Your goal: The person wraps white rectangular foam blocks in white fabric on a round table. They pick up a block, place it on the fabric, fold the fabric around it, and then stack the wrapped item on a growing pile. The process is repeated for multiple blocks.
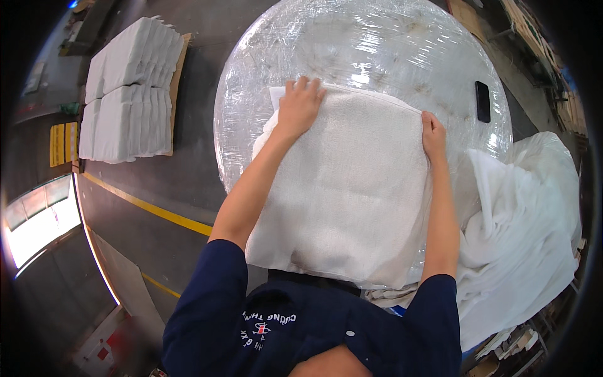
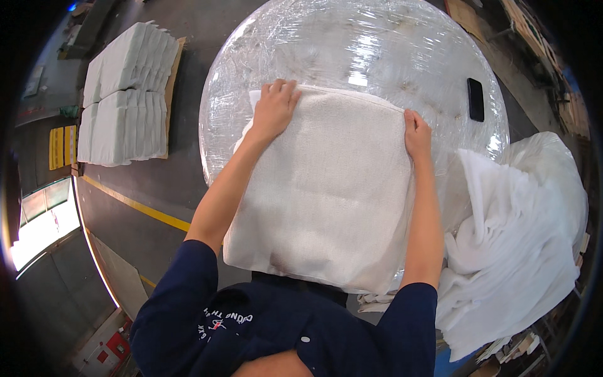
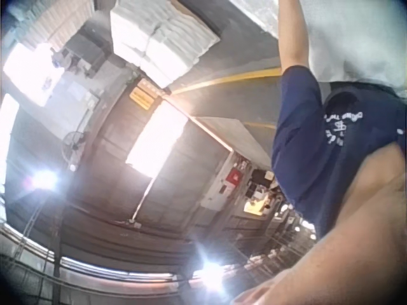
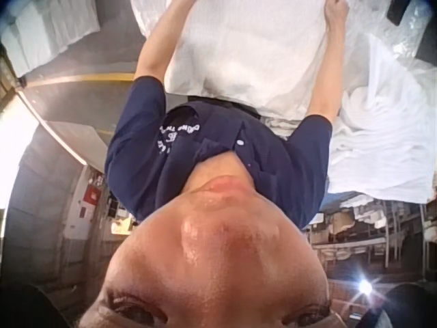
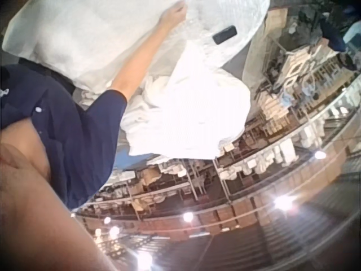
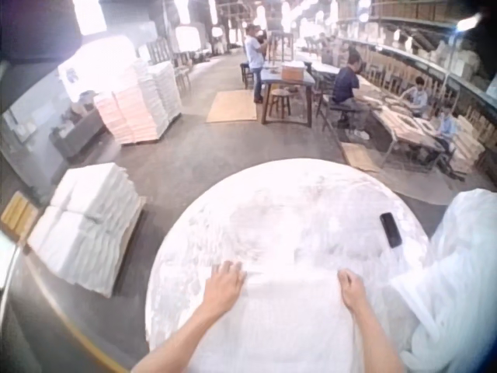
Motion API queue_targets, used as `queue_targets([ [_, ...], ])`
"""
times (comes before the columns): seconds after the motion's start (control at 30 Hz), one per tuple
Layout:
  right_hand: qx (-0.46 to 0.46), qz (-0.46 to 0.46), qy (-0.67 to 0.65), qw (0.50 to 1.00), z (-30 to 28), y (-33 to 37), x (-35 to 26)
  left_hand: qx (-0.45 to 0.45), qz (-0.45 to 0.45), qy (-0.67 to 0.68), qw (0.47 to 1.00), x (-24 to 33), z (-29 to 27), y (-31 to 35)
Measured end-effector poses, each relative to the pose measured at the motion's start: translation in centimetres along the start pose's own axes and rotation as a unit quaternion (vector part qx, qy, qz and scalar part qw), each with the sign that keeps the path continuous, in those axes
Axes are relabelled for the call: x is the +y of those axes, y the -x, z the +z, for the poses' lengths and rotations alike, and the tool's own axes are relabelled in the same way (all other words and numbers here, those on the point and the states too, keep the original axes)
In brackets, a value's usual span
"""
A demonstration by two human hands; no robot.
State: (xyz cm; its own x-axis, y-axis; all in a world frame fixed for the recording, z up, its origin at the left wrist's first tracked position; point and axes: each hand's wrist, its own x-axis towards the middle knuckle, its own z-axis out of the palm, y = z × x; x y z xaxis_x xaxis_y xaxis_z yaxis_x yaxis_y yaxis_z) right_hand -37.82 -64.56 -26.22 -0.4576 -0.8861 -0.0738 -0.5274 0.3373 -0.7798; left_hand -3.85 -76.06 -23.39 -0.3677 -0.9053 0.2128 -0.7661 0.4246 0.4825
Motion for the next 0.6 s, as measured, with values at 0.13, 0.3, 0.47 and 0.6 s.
queue_targets([
  [0.13,0.012,0.006,-0.06,0.998,0.6,0.2,0.0,-0.031,-0.142,0.208,0.967,-4.9,-1.1,-0.1],
  [0.3,-0.078,0.018,0.141,0.987,-0.8,-0.4,-2.6,0.003,-0.096,0.023,0.995,-3.0,-1.3,-0.1],
  [0.47,-0.047,-0.292,0.227,0.928,7.7,2.1,-10.8,-0.056,0.028,-0.16,0.985,2.1,0.5,-0.1],
  [0.6,-0.118,-0.233,0.281,0.923,10.3,1.8,-13.7,-0.261,-0.136,-0.066,0.954,1.9,-1.3,-3.0],
])
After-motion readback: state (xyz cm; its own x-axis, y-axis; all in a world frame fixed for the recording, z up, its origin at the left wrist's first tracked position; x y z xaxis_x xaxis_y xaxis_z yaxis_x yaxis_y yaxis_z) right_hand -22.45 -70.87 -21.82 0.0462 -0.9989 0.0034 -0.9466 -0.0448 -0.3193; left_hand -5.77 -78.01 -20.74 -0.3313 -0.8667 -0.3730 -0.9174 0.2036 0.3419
